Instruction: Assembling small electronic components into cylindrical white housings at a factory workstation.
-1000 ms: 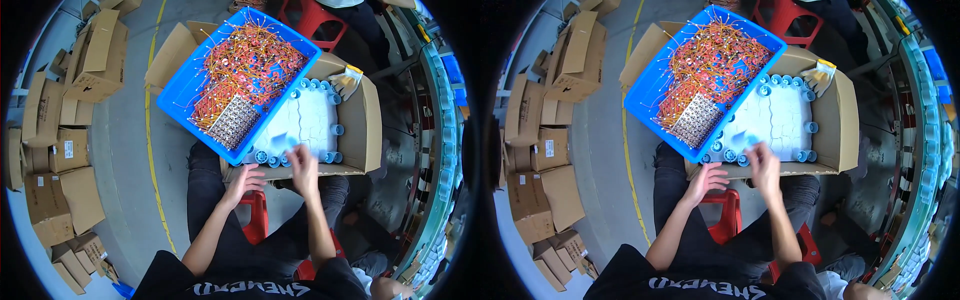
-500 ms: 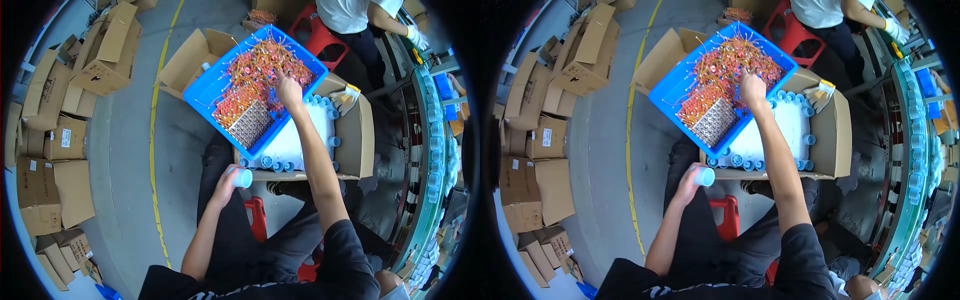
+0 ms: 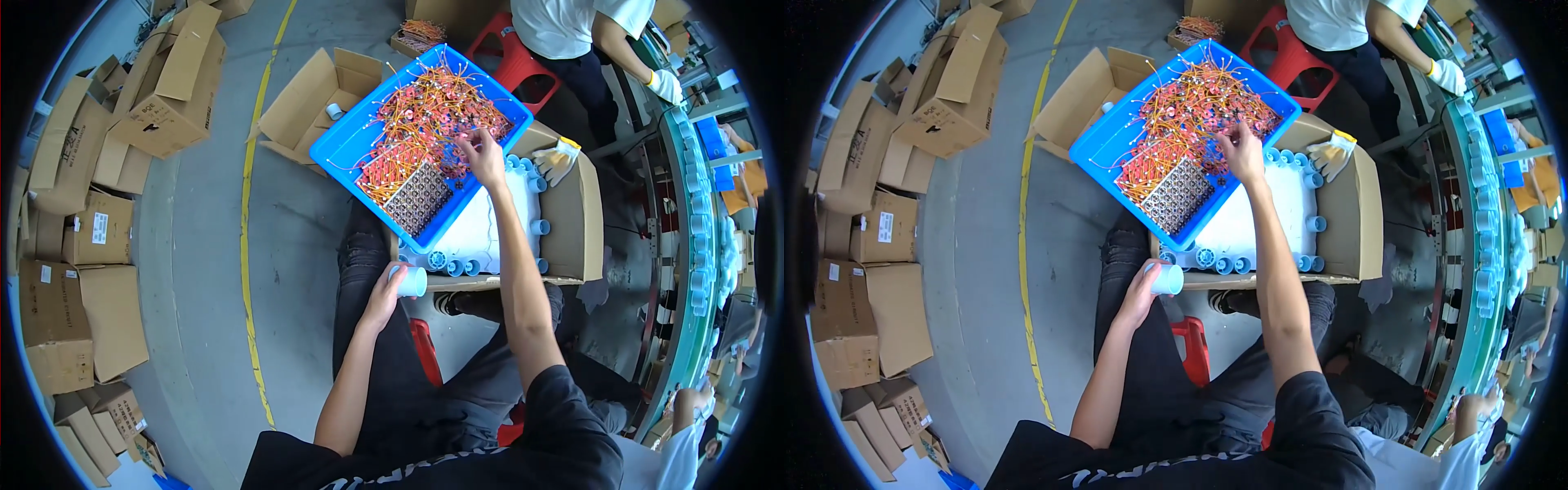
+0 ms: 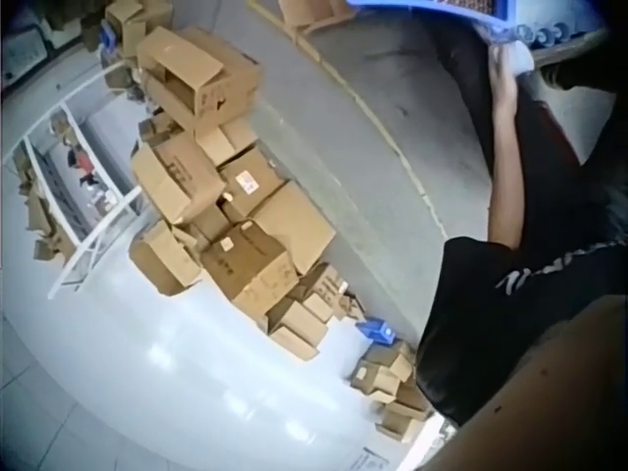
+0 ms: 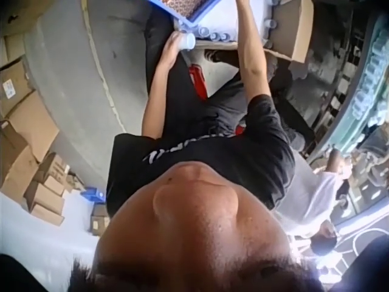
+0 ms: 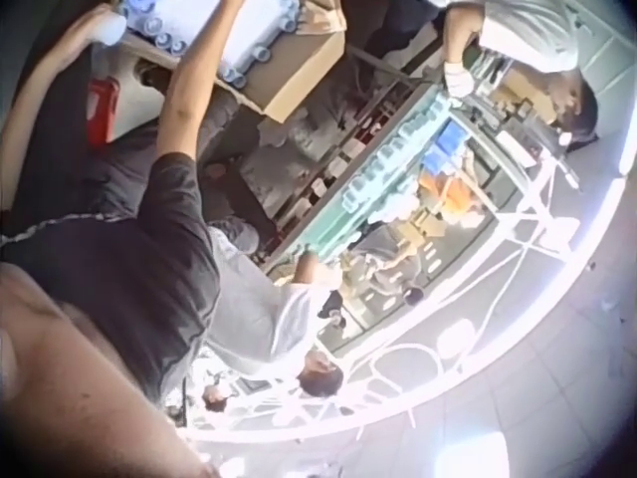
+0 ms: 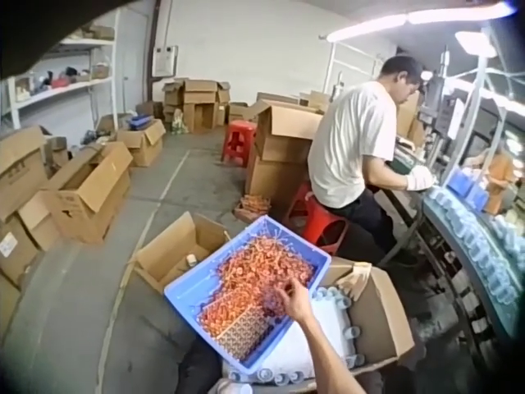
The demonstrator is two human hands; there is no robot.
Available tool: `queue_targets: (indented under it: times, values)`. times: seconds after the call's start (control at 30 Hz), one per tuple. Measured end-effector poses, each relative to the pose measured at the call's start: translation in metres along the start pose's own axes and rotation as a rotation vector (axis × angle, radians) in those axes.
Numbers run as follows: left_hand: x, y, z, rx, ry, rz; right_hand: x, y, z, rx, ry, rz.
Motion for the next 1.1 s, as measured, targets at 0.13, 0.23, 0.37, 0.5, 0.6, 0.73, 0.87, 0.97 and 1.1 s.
queue_targets:
  times: [0.13,0.23,0.37,0.5,0.6,0.73,0.87,0.97,1.1]
  values:
    - [-0.003,0.000,0.001,-0.031,0.020,-0.015,0.006,-0.045,0.000,-0.190,0.542,0.013]
    - [0.000,-0.006,0.002,-0.042,0.036,-0.039,0.013,-0.073,0.030,-0.175,0.777,0.037]
    - [-0.007,-0.010,-0.001,-0.032,0.053,-0.039,0.036,-0.113,0.036,-0.146,0.825,-0.005]
    - [-0.024,-0.030,-0.019,-0.048,-0.075,0.068,0.075,-0.196,0.069,-0.189,0.832,0.104]
    - [-0.068,-0.062,-0.042,-0.028,-0.392,0.255,0.128,-0.263,0.106,-0.302,0.881,0.086]
    - [-0.110,-0.081,-0.064,-0.181,-0.061,0.556,0.170,-0.309,0.135,-0.246,0.990,-0.036]
    - [-0.144,-0.110,-0.083,-0.253,0.546,0.440,0.172,-0.323,0.132,-0.321,1.124,-0.048]
    - [-0.158,-0.117,-0.093,-0.400,0.660,0.404,0.174,-0.327,0.120,-0.268,1.134,-0.033]
    - [-0.178,-0.142,-0.114,-0.546,0.889,0.384,0.174,-0.330,0.118,-0.349,1.306,-0.026]
Point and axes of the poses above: each hand's wrist, its own y-axis towards the middle knuckle, its own x-axis out of the back of the hand, z = x × y, the point moved 5 cm from there along y, towards the middle knuckle, and after that the axes turned 3 degrees about -y, right-handed, at the moved point
